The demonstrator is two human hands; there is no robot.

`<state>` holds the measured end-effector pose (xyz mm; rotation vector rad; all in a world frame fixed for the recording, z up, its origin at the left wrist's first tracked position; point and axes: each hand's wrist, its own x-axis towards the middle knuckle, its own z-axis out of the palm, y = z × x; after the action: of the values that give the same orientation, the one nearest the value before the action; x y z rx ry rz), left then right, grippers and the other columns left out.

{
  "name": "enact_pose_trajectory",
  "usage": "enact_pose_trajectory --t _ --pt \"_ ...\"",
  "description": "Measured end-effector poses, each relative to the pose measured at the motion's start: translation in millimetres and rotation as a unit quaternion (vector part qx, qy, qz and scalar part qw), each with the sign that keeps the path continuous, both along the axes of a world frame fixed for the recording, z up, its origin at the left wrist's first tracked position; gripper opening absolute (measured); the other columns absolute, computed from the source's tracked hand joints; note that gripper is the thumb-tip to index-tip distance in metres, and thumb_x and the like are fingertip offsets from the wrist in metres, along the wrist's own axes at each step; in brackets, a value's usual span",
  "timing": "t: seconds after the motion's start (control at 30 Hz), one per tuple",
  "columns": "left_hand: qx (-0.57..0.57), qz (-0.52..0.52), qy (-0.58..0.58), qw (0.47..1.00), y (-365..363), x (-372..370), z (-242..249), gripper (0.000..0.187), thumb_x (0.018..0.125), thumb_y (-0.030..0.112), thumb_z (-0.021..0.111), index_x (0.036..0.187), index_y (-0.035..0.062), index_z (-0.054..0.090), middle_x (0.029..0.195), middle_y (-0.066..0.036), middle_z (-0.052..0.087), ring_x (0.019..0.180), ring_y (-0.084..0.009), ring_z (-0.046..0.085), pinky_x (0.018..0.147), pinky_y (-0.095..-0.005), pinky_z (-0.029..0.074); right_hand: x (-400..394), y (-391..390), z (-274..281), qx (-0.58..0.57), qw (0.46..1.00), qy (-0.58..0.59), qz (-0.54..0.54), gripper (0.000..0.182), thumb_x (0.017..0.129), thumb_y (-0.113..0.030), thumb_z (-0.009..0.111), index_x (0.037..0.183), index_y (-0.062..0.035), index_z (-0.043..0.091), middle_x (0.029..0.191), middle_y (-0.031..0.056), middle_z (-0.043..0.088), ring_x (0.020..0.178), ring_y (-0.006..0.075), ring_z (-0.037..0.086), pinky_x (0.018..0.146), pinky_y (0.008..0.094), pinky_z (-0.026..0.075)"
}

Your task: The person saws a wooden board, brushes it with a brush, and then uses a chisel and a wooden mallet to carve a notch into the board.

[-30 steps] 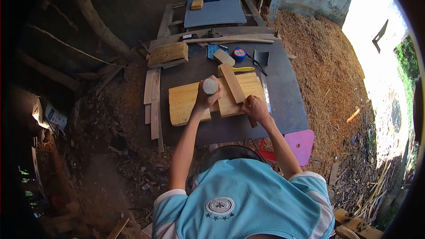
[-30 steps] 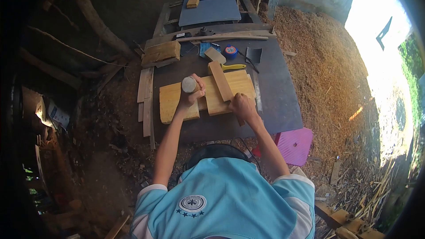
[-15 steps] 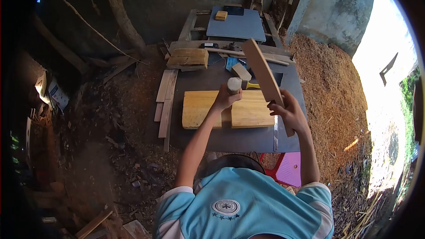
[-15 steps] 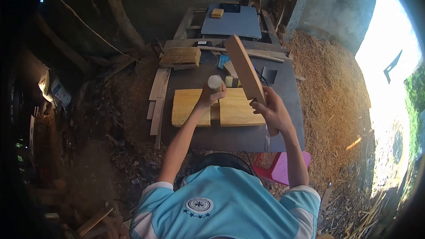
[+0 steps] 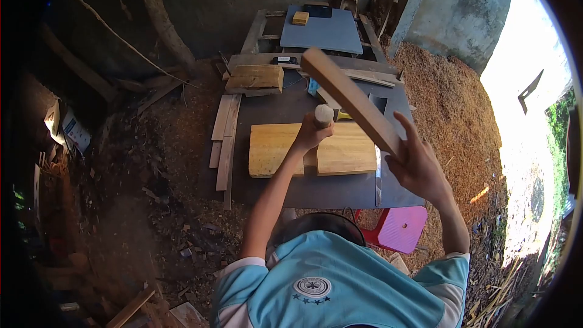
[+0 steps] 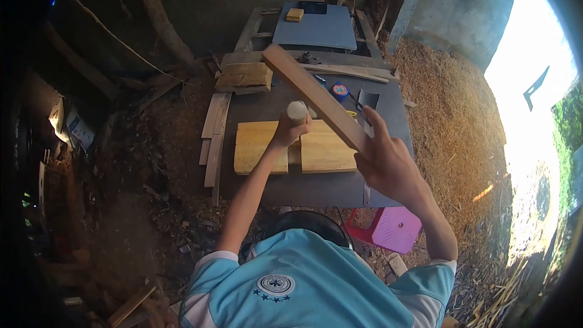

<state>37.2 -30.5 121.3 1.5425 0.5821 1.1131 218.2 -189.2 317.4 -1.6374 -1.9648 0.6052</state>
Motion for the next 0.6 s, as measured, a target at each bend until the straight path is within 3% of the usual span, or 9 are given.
enact_pose_trajectory --t 0.07,0.1,0.2,0.27,0.3,0.37,0.4,0.5,0.6 --pt "0.004 -0.004 0.007 1.000 3 2 1 0.011 0.064 0.004 0.062 0.069 0.0046 0.052 0.060 0.002 0.054 0.057 -0.0068 0.051 0.054 -0.0236 0.041 -4 -5 21 0.096 0.994 0.019 -0.040 0.058 0.073 -0.004 0.058 0.124 0.0030 0.031 0.063 0.0170 0.057 0.059 0.0309 0.060 0.057 0.0384 0.046" --pt "0.006 0.001 0.008 1.000 2 3 1 0.011 0.064 0.004 0.062 0.069 0.0044 0.052 0.060 0.002 0.054 0.058 -0.0071 0.051 0.054 -0.0236 0.041 -3 -5 27 0.131 0.988 0.069 -0.043 0.055 0.074 -0.003 0.057 0.123 0.0025 0.032 0.065 0.0144 0.057 0.055 0.0243 0.058 0.053 0.0345 0.045" --pt "0.011 0.007 0.014 1.000 1 7 2 0.012 0.064 0.004 0.062 0.070 0.0041 0.052 0.061 0.001 0.054 0.058 -0.0076 0.052 0.054 -0.0238 0.041 -17 -6 40 0.179 0.931 0.299 -0.108 0.034 0.076 0.003 0.052 0.109 0.0016 0.041 0.067 0.0019 0.051 0.046 0.0048 0.047 0.040 0.0192 0.037" --pt "0.020 0.011 0.020 1.000 1 9 2 0.012 0.064 0.004 0.061 0.070 0.0042 0.052 0.061 0.001 0.054 0.058 -0.0077 0.052 0.055 -0.0239 0.041 -14 10 16 0.213 0.921 0.309 -0.108 0.033 0.074 0.004 0.053 0.104 0.0009 0.041 0.065 0.0030 0.050 0.043 0.0084 0.045 0.040 0.0216 0.038" --pt "0.026 0.015 0.023 0.999 2 10 2 0.012 0.064 0.004 0.061 0.071 0.0043 0.052 0.061 0.001 0.054 0.059 -0.0076 0.052 0.055 -0.0240 0.041 -9 18 -8 0.224 0.945 0.227 -0.080 0.032 0.073 0.003 0.053 0.102 0.0016 0.040 0.063 0.0053 0.050 0.043 0.0113 0.048 0.040 0.0237 0.039" --pt "0.027 0.009 0.020 0.999 4 13 1 0.012 0.064 0.004 0.061 0.072 0.0045 0.052 0.062 0.001 0.054 0.059 -0.0075 0.051 0.055 -0.0242 0.041 3 29 -62 0.128 0.991 0.024 -0.033 0.027 0.071 -0.001 0.054 0.094 0.0033 0.041 0.059 0.0103 0.051 0.045 0.0176 0.053 0.041 0.0295 0.042" --pt "0.018 -0.003 0.016 1.000 4 13 -1 0.013 0.064 0.005 0.061 0.072 0.0046 0.052 0.062 0.001 0.054 0.059 -0.0075 0.051 0.056 -0.0242 0.041 1 28 -70 0.017 0.995 -0.094 -0.016 0.023 0.070 -0.003 0.054 0.088 0.0044 0.042 0.057 0.0130 0.051 0.047 0.0210 0.056 0.043 0.0333 0.044" --pt "0.005 0.001 0.009 1.000 2 11 0 0.013 0.064 0.006 0.062 0.073 0.0049 0.052 0.062 0.001 0.054 0.060 -0.0073 0.051 0.056 -0.0240 0.041 7 21 -42 -0.169 0.977 0.071 -0.111 0.020 0.071 -0.008 0.056 0.079 0.0053 0.043 0.055 0.0149 0.052 0.051 0.0222 0.060 0.045 0.0365 0.046" --pt "0.007 0.018 0.006 1.000 0 9 1 0.014 0.064 0.007 0.062 0.073 0.0048 0.052 0.063 0.001 0.053 0.060 -0.0072 0.051 0.057 -0.0237 0.041 15 9 -13 0.011 0.989 0.101 -0.106 0.019 0.074 -0.009 0.059 0.083 0.0032 0.048 0.058 0.0088 0.054 0.045 0.0150 0.054 0.039 0.0258 0.039"
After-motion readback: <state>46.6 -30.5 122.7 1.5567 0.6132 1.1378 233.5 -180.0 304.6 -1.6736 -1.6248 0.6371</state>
